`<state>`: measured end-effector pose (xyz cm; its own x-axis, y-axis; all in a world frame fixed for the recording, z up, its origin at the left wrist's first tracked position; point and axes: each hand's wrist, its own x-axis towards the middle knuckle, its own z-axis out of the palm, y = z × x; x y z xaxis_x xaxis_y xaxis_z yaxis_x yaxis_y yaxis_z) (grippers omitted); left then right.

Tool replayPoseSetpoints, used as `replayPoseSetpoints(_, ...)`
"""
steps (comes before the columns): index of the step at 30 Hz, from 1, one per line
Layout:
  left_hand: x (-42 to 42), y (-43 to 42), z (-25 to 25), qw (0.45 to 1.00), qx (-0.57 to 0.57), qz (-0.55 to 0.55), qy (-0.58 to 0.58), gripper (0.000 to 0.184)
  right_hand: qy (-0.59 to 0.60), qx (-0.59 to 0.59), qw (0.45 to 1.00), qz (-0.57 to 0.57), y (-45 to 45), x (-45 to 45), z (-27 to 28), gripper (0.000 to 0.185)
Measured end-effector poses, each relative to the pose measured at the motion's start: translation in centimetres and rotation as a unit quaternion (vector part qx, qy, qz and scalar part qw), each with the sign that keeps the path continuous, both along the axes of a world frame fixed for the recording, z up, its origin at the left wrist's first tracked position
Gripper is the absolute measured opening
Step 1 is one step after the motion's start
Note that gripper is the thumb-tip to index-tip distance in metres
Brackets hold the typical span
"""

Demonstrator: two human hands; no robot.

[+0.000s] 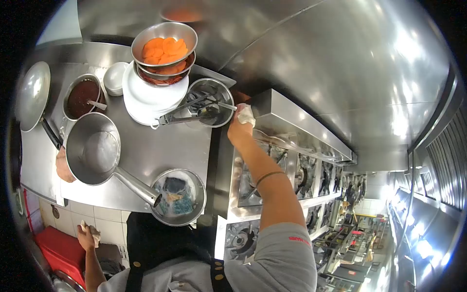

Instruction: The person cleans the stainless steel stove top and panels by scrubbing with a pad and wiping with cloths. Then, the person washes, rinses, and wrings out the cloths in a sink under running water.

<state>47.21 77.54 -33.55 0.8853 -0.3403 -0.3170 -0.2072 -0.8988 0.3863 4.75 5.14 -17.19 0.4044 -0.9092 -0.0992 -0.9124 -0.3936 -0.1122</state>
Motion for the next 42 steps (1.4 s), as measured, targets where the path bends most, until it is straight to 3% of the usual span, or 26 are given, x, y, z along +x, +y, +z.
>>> replayPoseSetpoints(1, 0.9, -0.9, 0.1, 1.0, -0.001, 0.0, -0.006, 0.034, 0.163, 0.004, 0.986, 0.029, -0.8, -0.7, 1.5, 0.057)
replayPoseSetpoints(2, 1.3, -1.3, 0.3, 0.998, -0.059, -0.016, 0.02, 0.032, 0.249, -0.132, 0.957, 0.076, -0.3, -1.1, 2.8, 0.054)
replayPoseSetpoints(3, 1.6, -1.7, 0.6, 0.992, -0.115, -0.032, 0.048, 0.031, 0.329, -0.261, 0.9, 0.121, 0.9, -1.6, 4.2, 0.052)
replayPoseSetpoints(4, 1.7, -3.0, 2.2, 0.987, -0.125, -0.032, 0.092, 0.028, 0.501, -0.313, 0.788, 0.173, 4.2, 1.6, 11.1, 0.047)
replayPoseSetpoints(5, 1.4, -3.2, 2.0, 0.988, -0.122, -0.033, 0.093, 0.028, 0.501, -0.311, 0.789, 0.173, 3.6, 0.8, 11.9, 0.047)
replayPoseSetpoints(7, 1.1, -4.2, 1.1, 0.975, -0.207, -0.015, 0.078, 0.026, 0.205, -0.361, 0.899, 0.14, 1.6, -0.8, 13.4, 0.047)
replayPoseSetpoints(8, 0.7, -4.8, 1.8, 0.964, -0.243, -0.008, 0.107, 0.02, 0.201, -0.362, 0.9, 0.135, 1.5, -0.8, 14.0, 0.047)
replayPoseSetpoints(10, 1.3, -4.8, 2.1, 0.974, -0.198, -0.041, 0.105, 0.017, -0.076, -0.311, 0.947, 0.027, 1.7, -0.1, 14.4, 0.043)
replayPoseSetpoints(13, 1.8, -4.0, 2.6, 0.975, -0.153, -0.09, 0.131, 0.015, -0.177, -0.424, 0.888, -0.003, 1.1, -0.8, 11.3, 0.049)
replayPoseSetpoints(15, 2.7, -2.8, 1.5, 0.988, -0.056, -0.132, 0.06, 0.021, -0.092, -0.521, 0.843, 0.092, 3.0, -0.5, 10.0, 0.041)
replayPoseSetpoints(17, 3.8, -2.2, 1.8, 0.985, -0.049, -0.132, 0.101, 0.027, -0.159, -0.451, 0.864, 0.158, 5.6, -1.2, 8.9, 0.043)
replayPoseSetpoints(20, 3.7, -4.4, 4.1, 0.983, -0.068, -0.104, 0.136, 0.031, -0.203, -0.347, 0.905, 0.138, 10.8, -1.8, 7.8, 0.047)
replayPoseSetpoints(22, 5.5, -3.5, 1.3, 0.98, -0.019, -0.141, 0.142, 0.032, -0.089, -0.247, 0.962, 0.075, 11.3, -3.3, 3.9, 0.047)
replayPoseSetpoints(23, 6.9, -2.5, -1.6, 0.975, 0.024, -0.167, 0.145, 0.034, 0.017, -0.202, 0.978, 0.054, 11.9, -4.0, 1.1, 0.05)
replayPoseSetpoints(24, 9.2, -0.8, -6.0, 0.967, 0.056, -0.188, 0.165, 0.036, 0.019, -0.121, 0.991, 0.055, 12.7, -4.3, -0.2, 0.052)
replayPoseSetpoints(25, 10.0, -1.2, -7.7, 0.957, 0.05, -0.206, 0.199, 0.034, 0.022, -0.176, 0.982, 0.069, 13.7, -4.7, -1.1, 0.05)
replayPoseSetpoints(26, 10.5, -2.0, -8.0, 0.92, 0.062, -0.36, 0.141, 0.033, 0.004, -0.167, 0.984, 0.054, 15.2, -4.9, -1.7, 0.05)
replayPoseSetpoints(27, 11.0, -3.1, -7.7, 0.857, 0.072, -0.504, 0.078, 0.032, -0.017, -0.159, 0.986, 0.04, 16.6, -5.3, -1.9, 0.051)
replayPoseSetpoints(29, 7.2, -7.4, -4.0, 0.936, 0.02, -0.23, 0.264, 0.029, -0.066, -0.144, 0.987, 0.011, 21.8, -6.2, -0.8, 0.05)
replayPoseSetpoints(31, 3.6, -10.4, 0.5, 0.935, -0.031, -0.198, 0.293, 0.029, -0.117, -0.135, 0.984, -0.02, 28.0, -7.9, 0.3, 0.05)
replayPoseSetpoints(35, 1.1, -8.8, -0.4, 0.921, -0.093, -0.162, 0.342, 0.03, -0.182, -0.128, 0.974, -0.038, 39.7, -11.6, 0.9, 0.05)
replayPoseSetpoints(37, -0.3, -8.0, 0.4, 0.925, 0.025, -0.228, 0.302, 0.033, -0.204, -0.114, 0.972, -0.027, 44.2, -14.1, 0.6, 0.049)
replayPoseSetpoints(38, -0.3, -6.9, -1.1, 0.9, 0.064, -0.356, 0.244, 0.037, -0.228, -0.117, 0.966, -0.024, 46.0, -15.0, 1.1, 0.049)
replayPoseSetpoints(39, -0.4, -6.8, -2.9, 0.856, 0.102, -0.475, 0.174, 0.041, -0.231, -0.01, 0.969, -0.086, 48.4, -16.2, 1.7, 0.046)
replayPoseSetpoints(41, -7.8, -9.1, 5.9, 0.853, 0.048, -0.493, 0.166, 0.053, -0.32, -0.001, 0.931, -0.178, 53.1, -17.9, 3.5, 0.037)
replayPoseSetpoints(42, -9.3, -9.9, 5.2, 0.86, 0.088, -0.457, 0.211, 0.061, -0.323, -0.016, 0.929, -0.181, 55.4, -19.0, 4.4, 0.036)
